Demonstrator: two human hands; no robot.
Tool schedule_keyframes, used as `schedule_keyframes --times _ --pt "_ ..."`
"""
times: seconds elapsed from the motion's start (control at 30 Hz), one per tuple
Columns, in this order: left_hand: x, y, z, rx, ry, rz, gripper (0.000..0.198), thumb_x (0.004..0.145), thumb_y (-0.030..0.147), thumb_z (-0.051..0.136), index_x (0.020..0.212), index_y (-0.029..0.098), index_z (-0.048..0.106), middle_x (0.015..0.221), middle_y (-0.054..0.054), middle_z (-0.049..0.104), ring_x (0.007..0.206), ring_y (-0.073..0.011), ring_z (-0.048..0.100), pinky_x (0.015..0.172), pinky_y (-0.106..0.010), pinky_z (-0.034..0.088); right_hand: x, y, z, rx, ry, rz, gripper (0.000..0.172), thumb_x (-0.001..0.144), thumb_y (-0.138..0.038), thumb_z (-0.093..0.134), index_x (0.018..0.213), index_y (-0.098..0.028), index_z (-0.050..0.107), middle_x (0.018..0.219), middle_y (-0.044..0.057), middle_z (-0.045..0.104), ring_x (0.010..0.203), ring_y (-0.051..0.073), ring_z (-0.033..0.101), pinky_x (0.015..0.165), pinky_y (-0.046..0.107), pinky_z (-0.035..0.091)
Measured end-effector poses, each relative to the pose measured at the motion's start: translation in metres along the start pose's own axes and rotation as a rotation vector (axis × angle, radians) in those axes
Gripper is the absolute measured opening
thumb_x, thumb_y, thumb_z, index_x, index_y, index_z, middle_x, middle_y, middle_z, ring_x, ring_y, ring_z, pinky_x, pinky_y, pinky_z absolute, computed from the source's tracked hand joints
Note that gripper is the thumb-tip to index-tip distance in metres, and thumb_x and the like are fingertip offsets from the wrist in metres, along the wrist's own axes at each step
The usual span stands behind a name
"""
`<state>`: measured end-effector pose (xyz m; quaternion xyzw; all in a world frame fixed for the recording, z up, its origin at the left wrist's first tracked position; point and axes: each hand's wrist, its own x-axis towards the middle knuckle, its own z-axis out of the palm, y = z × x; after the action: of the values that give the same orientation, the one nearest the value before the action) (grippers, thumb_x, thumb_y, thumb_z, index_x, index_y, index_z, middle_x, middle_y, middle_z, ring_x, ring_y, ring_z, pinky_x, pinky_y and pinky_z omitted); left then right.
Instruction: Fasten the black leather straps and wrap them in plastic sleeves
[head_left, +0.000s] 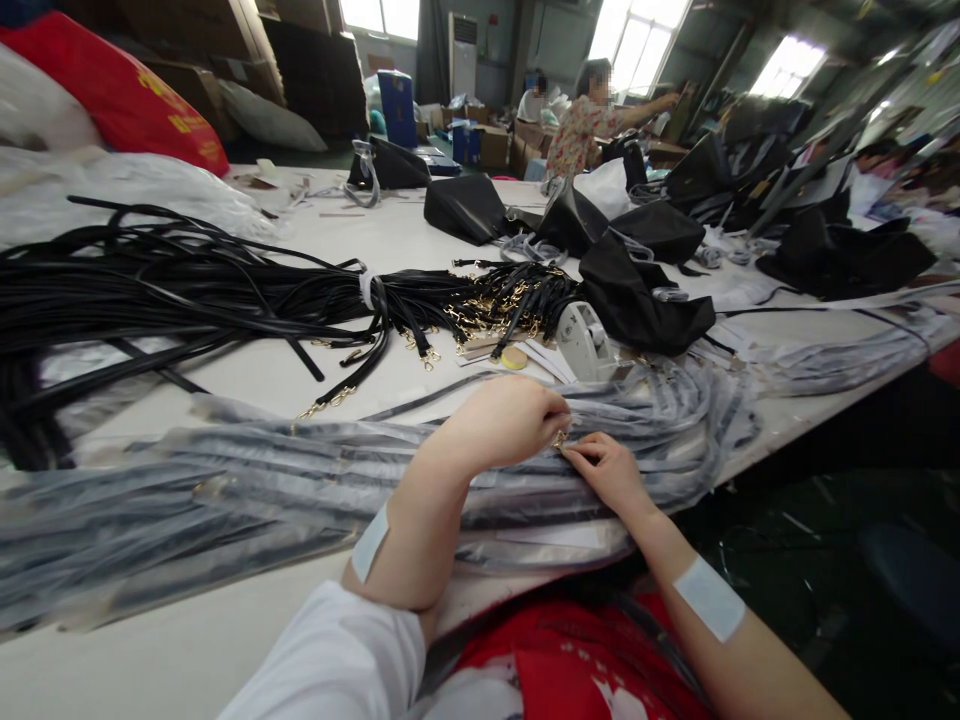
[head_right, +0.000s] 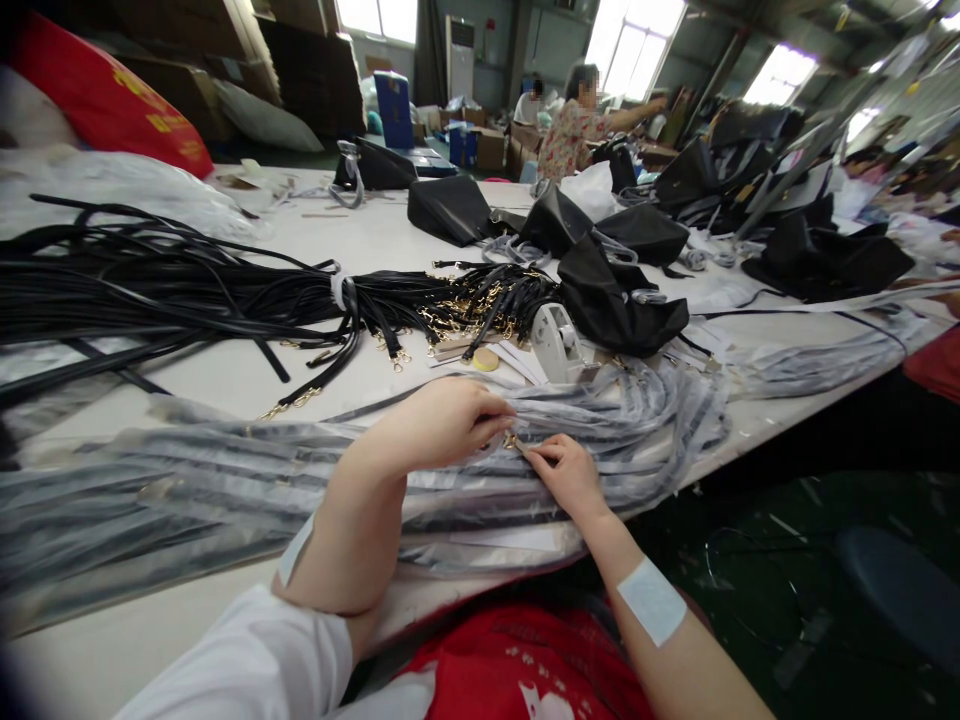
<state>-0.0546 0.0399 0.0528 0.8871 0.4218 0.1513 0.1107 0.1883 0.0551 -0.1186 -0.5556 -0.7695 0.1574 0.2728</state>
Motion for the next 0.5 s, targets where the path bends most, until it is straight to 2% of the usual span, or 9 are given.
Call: schedule_keyframes --times 0.2,0.33,0.43,0.5 --pt "0.0 0.002 0.0 -0.018 0.007 -0.004 0.03 0.093 0.029 0.048 0.083 0.018 0.073 0.079 -0.007 0.073 0.074 -0.0192 0.065 0.069 -0.03 0.046 0.003 0.0 -0.005 -0.046 -0.034 -0.034 0.033 0.092 -0.04 0.054 0.076 -0.024 0.077 0.078 0.003 0.07 0.073 0.017 0.067 0.065 0.028 0.05" --pt "0.0 0.001 0.0 -0.021 0.007 -0.004 0.029 0.093 0.029 0.048 0.084 0.018 0.073 0.081 -0.007 0.073 0.077 -0.0198 0.066 0.07 -0.03 0.046 0.004 -0.008 -0.002 -0.141 0.0 -0.066 0.032 0.093 -0.033 0.049 0.075 -0.023 0.074 0.077 0.004 0.068 0.071 0.019 0.064 0.064 0.029 0.048" --pt "0.0 0.0 0.0 -0.016 0.026 -0.009 0.029 0.094 0.029 0.048 0.087 0.019 0.074 0.084 -0.007 0.074 0.079 -0.0203 0.067 0.071 -0.03 0.047 0.004 -0.018 -0.005 -0.215 0.052 -0.103 0.028 0.092 -0.027 0.049 0.077 -0.022 0.071 0.079 0.007 0.067 0.075 0.022 0.063 0.07 0.032 0.048" --pt "0.0 -0.001 -0.001 -0.016 0.066 -0.019 0.029 0.094 0.029 0.048 0.089 0.019 0.074 0.086 -0.007 0.074 0.08 -0.0203 0.067 0.072 -0.03 0.047 0.002 -0.024 -0.011 -0.241 0.104 -0.12 0.027 0.094 -0.026 0.046 0.084 -0.021 0.071 0.087 0.009 0.069 0.084 0.024 0.063 0.078 0.035 0.048"
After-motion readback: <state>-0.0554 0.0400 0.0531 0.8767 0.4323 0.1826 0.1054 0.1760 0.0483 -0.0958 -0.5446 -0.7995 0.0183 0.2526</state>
